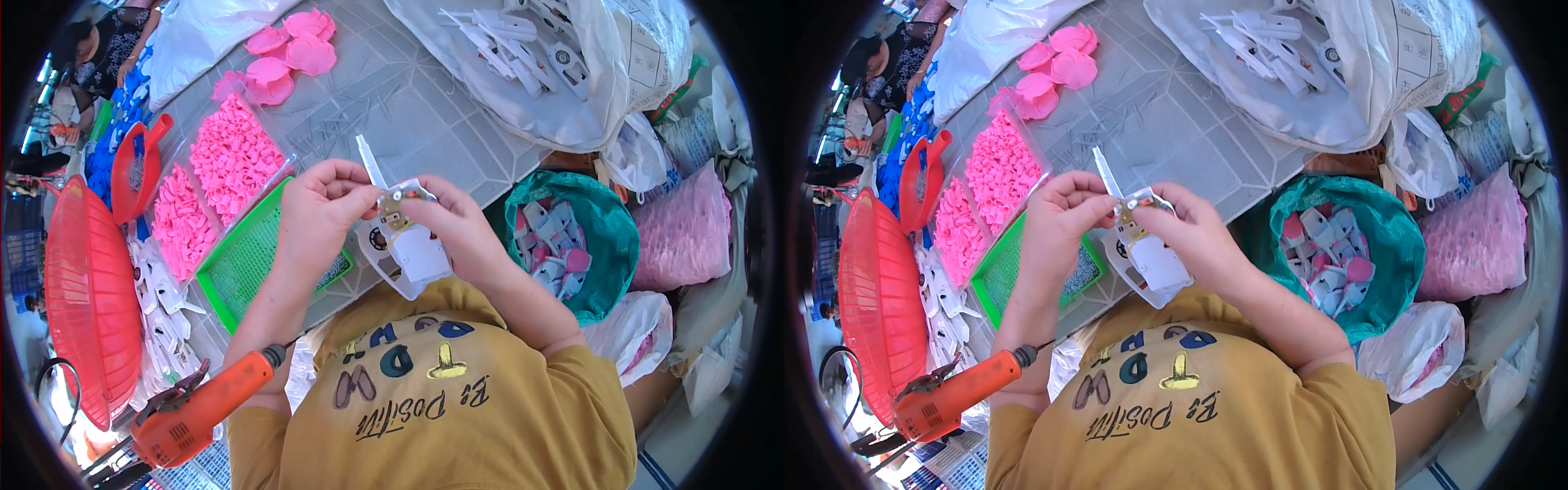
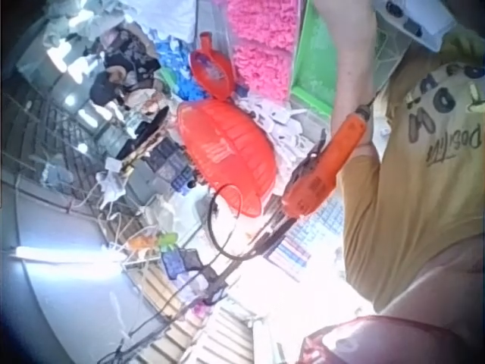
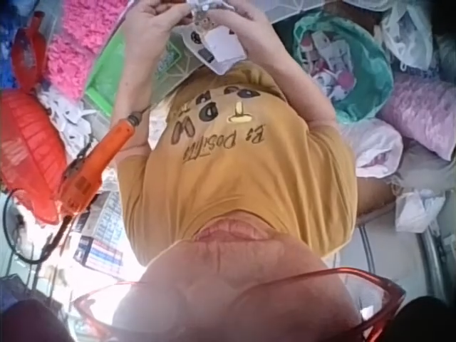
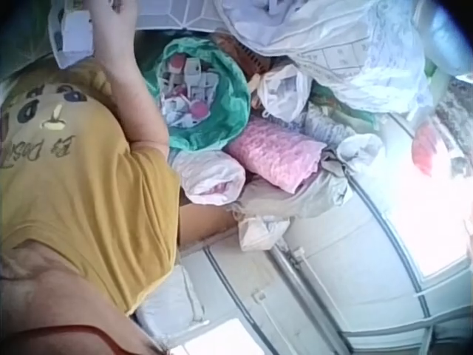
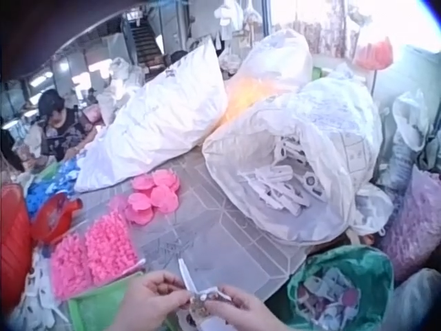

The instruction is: Assembling a toy walkie-talkie by inserting internal components and applying glue.

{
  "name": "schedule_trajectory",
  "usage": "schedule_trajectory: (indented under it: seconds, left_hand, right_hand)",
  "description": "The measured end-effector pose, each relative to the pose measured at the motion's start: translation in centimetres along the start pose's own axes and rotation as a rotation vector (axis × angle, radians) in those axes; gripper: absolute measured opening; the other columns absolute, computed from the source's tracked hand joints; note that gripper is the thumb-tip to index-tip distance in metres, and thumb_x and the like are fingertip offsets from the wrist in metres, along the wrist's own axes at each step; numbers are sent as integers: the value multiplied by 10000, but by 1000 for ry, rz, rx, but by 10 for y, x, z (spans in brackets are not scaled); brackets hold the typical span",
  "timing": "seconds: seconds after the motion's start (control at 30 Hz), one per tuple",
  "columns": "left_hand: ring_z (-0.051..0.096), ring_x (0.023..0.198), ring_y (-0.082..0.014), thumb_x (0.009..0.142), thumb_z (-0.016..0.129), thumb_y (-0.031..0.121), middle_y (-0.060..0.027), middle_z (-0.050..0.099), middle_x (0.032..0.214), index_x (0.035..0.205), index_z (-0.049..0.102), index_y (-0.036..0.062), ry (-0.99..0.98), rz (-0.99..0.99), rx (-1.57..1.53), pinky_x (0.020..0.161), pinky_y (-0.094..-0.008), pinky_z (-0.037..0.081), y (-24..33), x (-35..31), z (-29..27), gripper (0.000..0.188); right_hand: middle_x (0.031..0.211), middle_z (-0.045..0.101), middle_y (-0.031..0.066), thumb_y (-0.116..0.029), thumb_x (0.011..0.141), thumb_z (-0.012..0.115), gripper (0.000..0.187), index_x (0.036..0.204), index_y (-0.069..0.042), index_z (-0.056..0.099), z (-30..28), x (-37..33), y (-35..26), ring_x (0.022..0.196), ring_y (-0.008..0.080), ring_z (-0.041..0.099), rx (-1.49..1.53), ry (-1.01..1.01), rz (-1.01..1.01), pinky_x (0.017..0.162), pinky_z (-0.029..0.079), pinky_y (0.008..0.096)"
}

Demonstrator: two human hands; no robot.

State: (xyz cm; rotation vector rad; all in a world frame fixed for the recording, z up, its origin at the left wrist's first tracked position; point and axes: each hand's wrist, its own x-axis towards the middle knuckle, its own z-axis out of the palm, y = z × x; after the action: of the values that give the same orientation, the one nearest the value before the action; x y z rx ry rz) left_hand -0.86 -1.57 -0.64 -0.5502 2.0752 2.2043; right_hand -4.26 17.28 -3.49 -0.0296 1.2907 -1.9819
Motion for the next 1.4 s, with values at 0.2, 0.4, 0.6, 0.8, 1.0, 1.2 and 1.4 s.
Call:
schedule_trajectory:
  seconds: [0.2,0.4,0.6,0.8,1.0,1.2,1.4]
  left_hand:
    - [638,772,-100,859,731,81,-31,696,856,1002,681,3,-18,253,338,700,-250,511,3,3,4,171]
    - [690,851,-307,881,635,136,-139,722,912,976,717,24,384,634,1020,763,-410,510,12,76,-61,168]
    - [682,937,-341,816,612,99,-154,721,929,958,721,62,262,428,1585,865,-533,427,13,119,-65,183]
    - [685,937,-362,797,578,78,-172,718,916,961,692,62,241,292,1634,908,-565,372,7,132,-56,200]
    - [703,911,-322,756,655,121,-172,731,926,959,719,36,248,272,1480,868,-472,469,18,127,-58,229]
    - [689,797,-145,750,694,78,-92,738,856,977,741,-14,-12,263,822,725,-292,543,46,69,-51,250]
    - [650,811,-95,790,663,34,-38,717,888,974,735,-33,-360,181,586,740,-257,527,48,18,-28,208]
  right_hand:
    - [1162,658,121,-92,948,578,320,1258,-19,552,-8,-8,11,1003,190,668,179,39,17,828,548,316]
    - [1251,617,230,-154,970,518,336,1260,16,526,-16,-8,0,1131,364,640,305,10,51,950,541,493]
    - [1205,620,178,-373,1000,476,437,1272,-32,501,-22,2,8,1054,312,651,671,-249,229,898,568,538]
    - [1218,607,176,-303,974,500,407,1270,-25,491,-13,4,-1,1044,307,645,578,-217,140,953,547,541]
    - [1178,609,155,-267,956,550,336,1179,-16,541,-23,14,4,1056,299,640,660,-334,156,931,565,510]
    - [1108,620,147,-229,922,660,322,1138,-11,562,-25,16,-6,1029,260,651,389,-208,96,842,598,447]
    - [1056,649,120,-241,914,679,354,1156,-7,568,-10,20,-13,923,255,681,384,-111,164,811,605,422]
